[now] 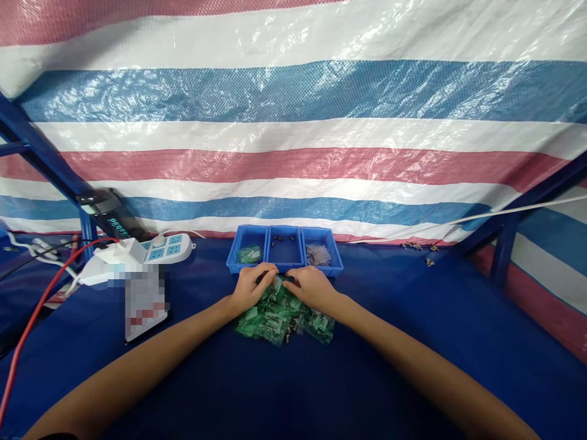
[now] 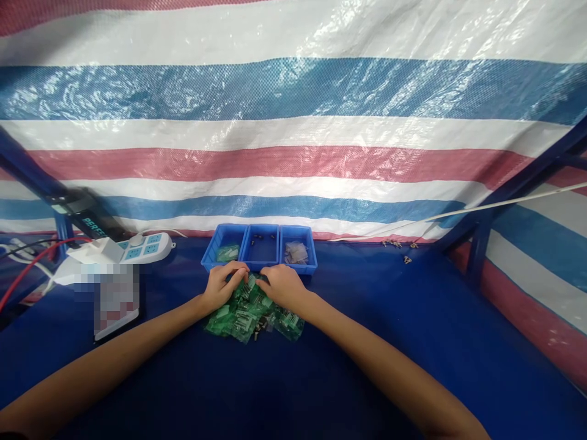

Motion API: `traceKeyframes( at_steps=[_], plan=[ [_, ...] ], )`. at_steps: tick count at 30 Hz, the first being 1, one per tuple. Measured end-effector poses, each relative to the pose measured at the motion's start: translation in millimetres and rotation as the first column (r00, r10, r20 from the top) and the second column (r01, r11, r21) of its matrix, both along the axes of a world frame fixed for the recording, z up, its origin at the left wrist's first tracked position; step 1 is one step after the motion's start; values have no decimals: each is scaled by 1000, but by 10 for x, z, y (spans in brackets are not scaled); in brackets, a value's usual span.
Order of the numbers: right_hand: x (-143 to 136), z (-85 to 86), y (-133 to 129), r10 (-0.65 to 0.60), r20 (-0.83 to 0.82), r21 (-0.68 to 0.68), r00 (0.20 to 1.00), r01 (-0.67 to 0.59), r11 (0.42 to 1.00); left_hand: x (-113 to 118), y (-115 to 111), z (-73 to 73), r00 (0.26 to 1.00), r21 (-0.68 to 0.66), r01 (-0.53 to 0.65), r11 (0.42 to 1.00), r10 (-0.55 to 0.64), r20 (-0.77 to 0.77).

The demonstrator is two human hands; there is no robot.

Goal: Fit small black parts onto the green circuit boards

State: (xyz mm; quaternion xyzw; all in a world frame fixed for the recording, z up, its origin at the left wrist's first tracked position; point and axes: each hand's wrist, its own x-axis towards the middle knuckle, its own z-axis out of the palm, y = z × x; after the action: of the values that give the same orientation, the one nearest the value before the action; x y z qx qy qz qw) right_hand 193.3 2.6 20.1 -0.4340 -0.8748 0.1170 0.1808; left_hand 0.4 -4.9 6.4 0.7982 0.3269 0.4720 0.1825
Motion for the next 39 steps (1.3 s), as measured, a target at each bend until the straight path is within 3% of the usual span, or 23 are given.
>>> traceKeyframes(
  at_steps=[5, 10, 14, 17, 23, 32, 39],
  plan=[
    [-38, -37, -18, 2, -76, -22, 997, -4, 1000, -17, -13, 9, 997, 75, -68, 995, 70, -30],
    [6, 100, -26, 87, -212, -24, 973, -94, 995, -5, -12, 45, 987, 225, -163, 961, 160, 31],
    [76, 206, -30, 202, -322, 76, 925, -187, 979, 3, 9, 21, 991, 180, -127, 975, 115, 72],
    [110, 225, -34, 160, -404, 144, 900, -110, 983, -9, 19, -23, 991, 102, -102, 990, 92, 96],
    [90, 163, -56, 49, -554, 158, 831, 48, 986, -20, -4, -9, 994, 53, -90, 994, 93, -52],
    [38, 27, -71, 90, -641, 103, 762, -30, 994, -12, 0, -1, 996, 53, -68, 996, 71, -56],
    [-4, -141, -42, 110, -641, 67, 759, -88, 994, -16, 6, -2, 996, 21, -86, 996, 87, -29]
  ],
)
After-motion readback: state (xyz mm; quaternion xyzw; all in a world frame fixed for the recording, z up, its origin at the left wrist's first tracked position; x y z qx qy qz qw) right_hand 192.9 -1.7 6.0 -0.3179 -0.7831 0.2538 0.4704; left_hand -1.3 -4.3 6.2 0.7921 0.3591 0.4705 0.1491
